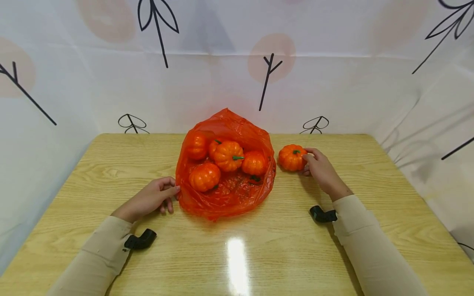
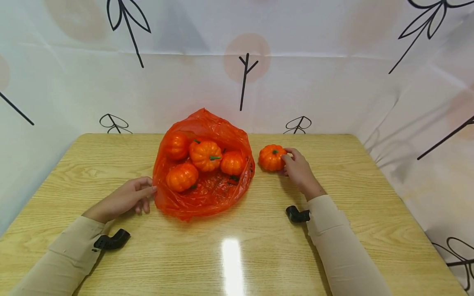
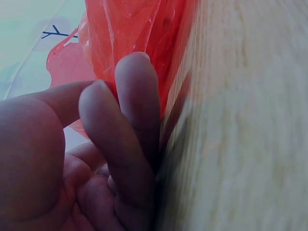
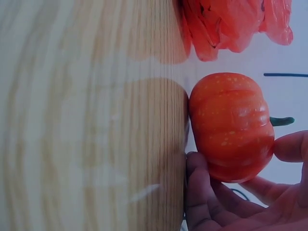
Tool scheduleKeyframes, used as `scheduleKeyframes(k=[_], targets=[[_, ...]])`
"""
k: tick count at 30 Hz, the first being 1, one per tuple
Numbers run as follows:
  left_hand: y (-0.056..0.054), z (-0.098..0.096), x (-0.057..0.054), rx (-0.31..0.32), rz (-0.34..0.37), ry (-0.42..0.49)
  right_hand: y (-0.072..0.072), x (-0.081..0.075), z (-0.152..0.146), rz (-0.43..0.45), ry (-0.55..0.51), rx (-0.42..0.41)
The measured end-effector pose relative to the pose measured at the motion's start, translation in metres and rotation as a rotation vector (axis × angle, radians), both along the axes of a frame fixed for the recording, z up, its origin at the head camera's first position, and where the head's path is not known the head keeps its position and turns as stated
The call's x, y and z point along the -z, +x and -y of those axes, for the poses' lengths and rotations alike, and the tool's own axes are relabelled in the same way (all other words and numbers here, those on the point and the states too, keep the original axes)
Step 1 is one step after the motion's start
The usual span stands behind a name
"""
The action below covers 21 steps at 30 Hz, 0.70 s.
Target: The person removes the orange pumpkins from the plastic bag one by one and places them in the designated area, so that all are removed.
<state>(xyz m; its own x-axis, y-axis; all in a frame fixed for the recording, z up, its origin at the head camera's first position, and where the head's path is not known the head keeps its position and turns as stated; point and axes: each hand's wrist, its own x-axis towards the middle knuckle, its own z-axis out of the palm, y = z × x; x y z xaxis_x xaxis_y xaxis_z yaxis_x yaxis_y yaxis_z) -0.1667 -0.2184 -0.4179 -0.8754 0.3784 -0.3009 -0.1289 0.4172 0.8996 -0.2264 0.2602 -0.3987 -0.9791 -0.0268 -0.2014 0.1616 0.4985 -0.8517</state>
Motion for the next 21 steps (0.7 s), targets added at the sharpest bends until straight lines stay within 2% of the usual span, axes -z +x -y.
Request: scheduleKeyframes(k=[21], targets=[[-0.0006, 0.0002, -0.0001, -0.006, 0.004, -0.007, 0.0002, -0.0009, 0.0012, -0.005, 0.017, 0.037]])
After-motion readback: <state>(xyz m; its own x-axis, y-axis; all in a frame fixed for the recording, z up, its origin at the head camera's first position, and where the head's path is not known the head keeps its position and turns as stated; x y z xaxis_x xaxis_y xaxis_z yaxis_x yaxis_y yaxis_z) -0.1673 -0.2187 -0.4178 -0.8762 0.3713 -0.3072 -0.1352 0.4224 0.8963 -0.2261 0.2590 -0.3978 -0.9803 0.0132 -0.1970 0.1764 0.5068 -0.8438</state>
